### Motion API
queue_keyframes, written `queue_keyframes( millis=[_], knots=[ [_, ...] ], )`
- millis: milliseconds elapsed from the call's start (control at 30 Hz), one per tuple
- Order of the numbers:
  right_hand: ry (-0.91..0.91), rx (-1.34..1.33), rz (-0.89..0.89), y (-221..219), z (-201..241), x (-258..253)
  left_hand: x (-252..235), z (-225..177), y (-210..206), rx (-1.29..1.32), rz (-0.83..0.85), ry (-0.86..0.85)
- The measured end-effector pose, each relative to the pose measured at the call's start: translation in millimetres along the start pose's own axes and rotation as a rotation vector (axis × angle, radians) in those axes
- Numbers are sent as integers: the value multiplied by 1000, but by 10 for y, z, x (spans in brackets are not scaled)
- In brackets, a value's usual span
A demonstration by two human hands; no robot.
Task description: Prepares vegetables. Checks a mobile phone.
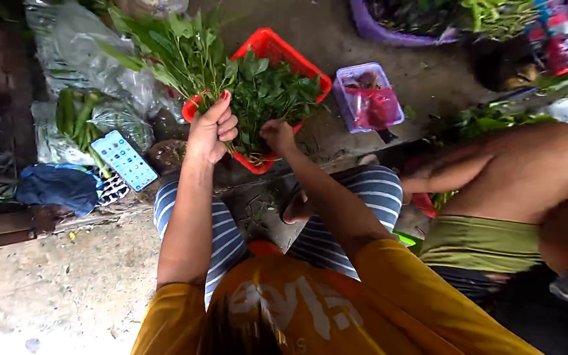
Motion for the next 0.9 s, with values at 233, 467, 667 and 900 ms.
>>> queue_keyframes(
  millis=[233,467,667,900],
  knots=[
    [-131,122,35,-195,32,-124,-39,20,68,-101,-81,-17],
    [-220,-271,5,241,51,-22,-60,-1,99,-125,-140,-53],
    [269,-426,-66,1054,717,514,-66,114,23,-136,-105,-51],
    [607,-172,-222,770,1011,973,12,483,-288,-269,-21,-24]
  ],
)
Point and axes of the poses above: each hand's wrist, its own x-axis away from the middle knuckle, its own y-axis out of the back of the hand, z = x × y, the point moved 8 cm from there along -x, towards the middle knuckle, and after that the axes turned 7 degrees about -z, right-handed, at the moved point
